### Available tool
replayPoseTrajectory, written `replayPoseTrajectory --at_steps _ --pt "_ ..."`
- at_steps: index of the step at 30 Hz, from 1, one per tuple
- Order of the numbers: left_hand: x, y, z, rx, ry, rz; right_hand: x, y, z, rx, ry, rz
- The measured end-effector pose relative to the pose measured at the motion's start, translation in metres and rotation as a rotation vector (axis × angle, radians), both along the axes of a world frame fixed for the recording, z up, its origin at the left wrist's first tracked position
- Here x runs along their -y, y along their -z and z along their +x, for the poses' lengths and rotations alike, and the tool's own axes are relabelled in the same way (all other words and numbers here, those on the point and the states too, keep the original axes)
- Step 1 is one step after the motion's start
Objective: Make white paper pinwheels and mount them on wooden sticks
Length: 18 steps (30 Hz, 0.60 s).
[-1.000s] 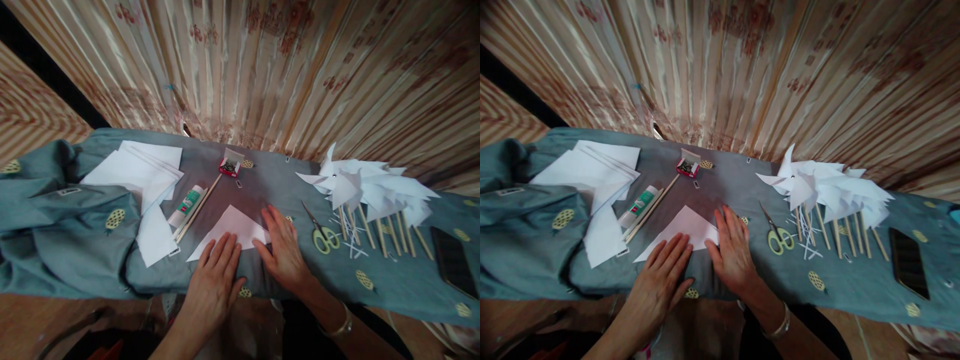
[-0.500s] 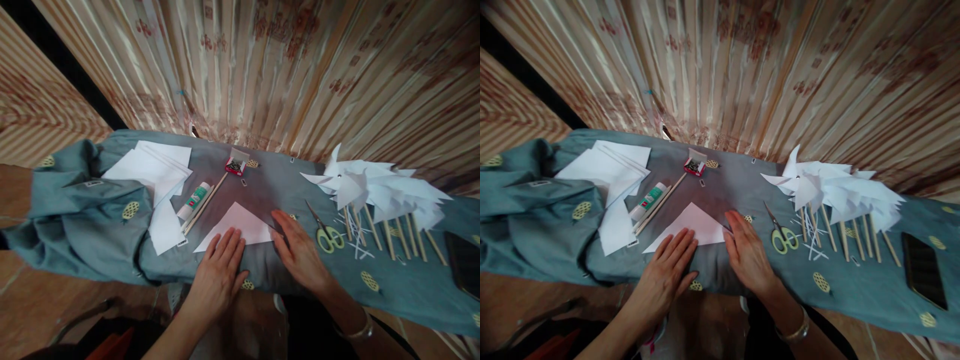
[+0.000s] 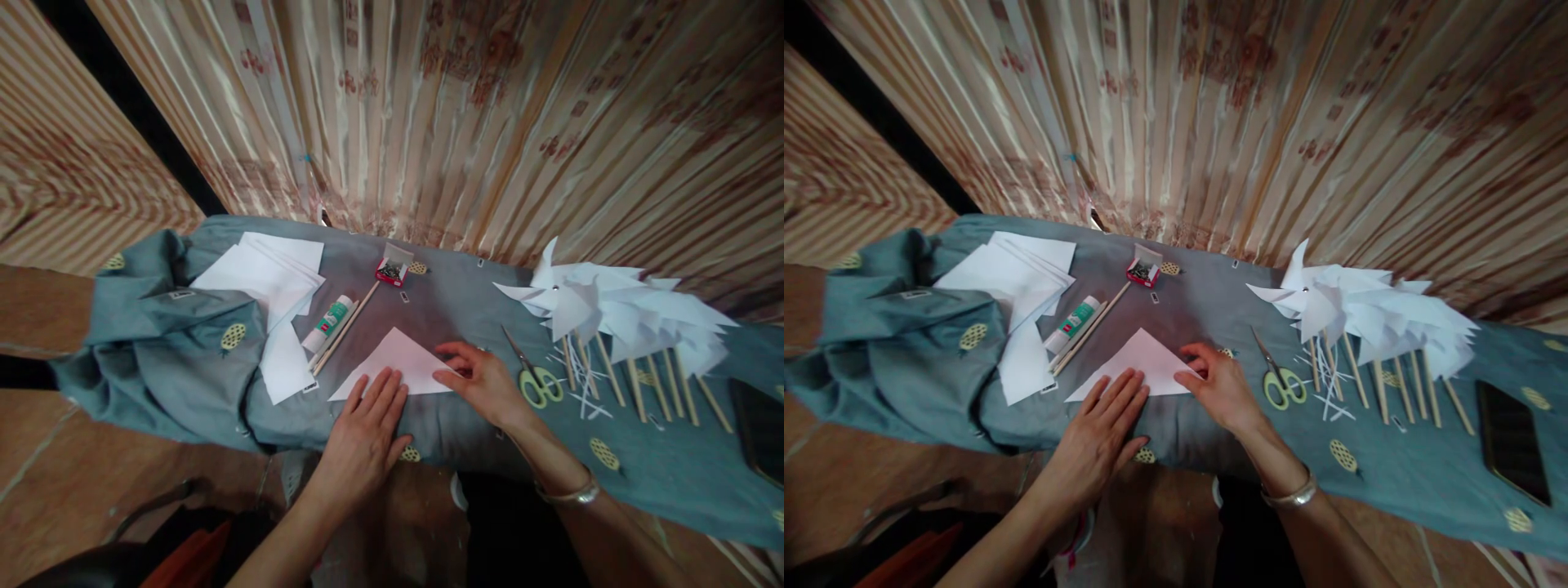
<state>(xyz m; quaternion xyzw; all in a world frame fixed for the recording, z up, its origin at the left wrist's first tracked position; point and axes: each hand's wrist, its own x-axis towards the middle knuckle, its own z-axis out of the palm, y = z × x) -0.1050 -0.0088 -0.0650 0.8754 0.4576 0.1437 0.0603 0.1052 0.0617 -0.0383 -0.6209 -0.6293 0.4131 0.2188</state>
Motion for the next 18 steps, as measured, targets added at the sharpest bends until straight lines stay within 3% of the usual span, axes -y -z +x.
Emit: replayPoseTrajectory --at_steps 10,18 --pt "0.014 0.002 0.004 0.012 0.017 0.053 0.019 0.002 0.016 0.079 0.055 0.017" --pt "0.028 0.0 -0.002 -0.093 0.04 0.083 0.028 0.002 0.034 0.062 0.101 0.019"
